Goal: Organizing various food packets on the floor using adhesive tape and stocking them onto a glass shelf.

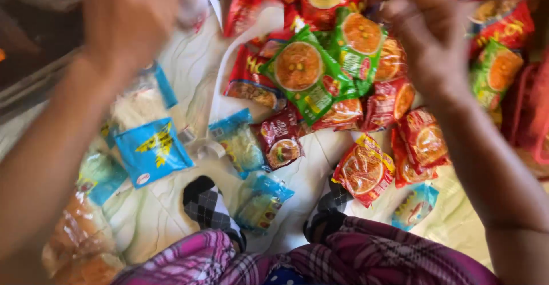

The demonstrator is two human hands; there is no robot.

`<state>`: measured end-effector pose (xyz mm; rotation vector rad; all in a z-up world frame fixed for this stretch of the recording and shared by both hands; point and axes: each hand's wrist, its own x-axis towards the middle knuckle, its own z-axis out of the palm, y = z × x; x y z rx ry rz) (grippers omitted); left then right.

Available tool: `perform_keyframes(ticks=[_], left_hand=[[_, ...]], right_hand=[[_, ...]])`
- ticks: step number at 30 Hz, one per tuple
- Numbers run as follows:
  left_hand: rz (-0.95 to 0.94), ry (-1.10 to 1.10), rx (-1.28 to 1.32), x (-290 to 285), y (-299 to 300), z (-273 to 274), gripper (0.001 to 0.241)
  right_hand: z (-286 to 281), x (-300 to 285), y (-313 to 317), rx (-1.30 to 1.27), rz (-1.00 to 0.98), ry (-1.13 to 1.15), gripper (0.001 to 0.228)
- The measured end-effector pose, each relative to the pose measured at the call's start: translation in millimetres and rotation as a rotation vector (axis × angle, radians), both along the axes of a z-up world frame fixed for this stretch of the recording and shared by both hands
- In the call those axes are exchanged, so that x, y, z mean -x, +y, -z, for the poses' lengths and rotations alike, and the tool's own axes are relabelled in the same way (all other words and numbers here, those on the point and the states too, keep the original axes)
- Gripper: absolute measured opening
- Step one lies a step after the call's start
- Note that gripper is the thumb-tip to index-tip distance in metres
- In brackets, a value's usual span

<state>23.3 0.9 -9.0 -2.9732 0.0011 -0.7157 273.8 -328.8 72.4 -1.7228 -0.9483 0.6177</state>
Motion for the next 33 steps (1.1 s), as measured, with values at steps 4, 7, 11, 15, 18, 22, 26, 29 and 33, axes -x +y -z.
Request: perform_keyframes(ticks=[4, 7, 11, 15, 18, 22, 26, 29, 33], left_hand=[[0.252, -0.164, 0.013, -10, -86, -93, 0.023], [0.323, -0.199, 0.035, -17, -107, -110, 0.034], [0.304, -0.105, 0.085, -14, -108, -104, 0.031], [0.287, -0.122, 0.117, -22, -113, -108, 0.035], [0.266, -0.137, 0.120, -20, -113, -93, 0.039], [0.281, -0.097, 0.268, -22, -118, -92, 0.049], [0.310, -0.063, 0.447, -30, -128, -94, 0.040], [0.239, -0.020, 0.565, -24, -131, -84, 0.036], [0.153, 0.015, 1.193, -24, -138, -91, 0.033]], right_hand=[[-18, 50, 23, 0.064, -0.269, 0.355, 0.049], [-6, 67, 24, 0.024, -0.306, 0.517, 0.046], [12, 81, 17, -0.015, -0.326, 0.547, 0.036], [7, 81, 17, -0.071, -0.367, 0.664, 0.027], [8, 79, 13, -0.108, -0.388, 0.770, 0.024], [23, 86, 16, -0.160, -0.360, 0.789, 0.025], [37, 91, 10, -0.217, -0.309, 0.729, 0.024], [36, 92, 12, -0.295, -0.362, 0.534, 0.017], [28, 79, 12, -0.267, -0.324, 0.620, 0.018]])
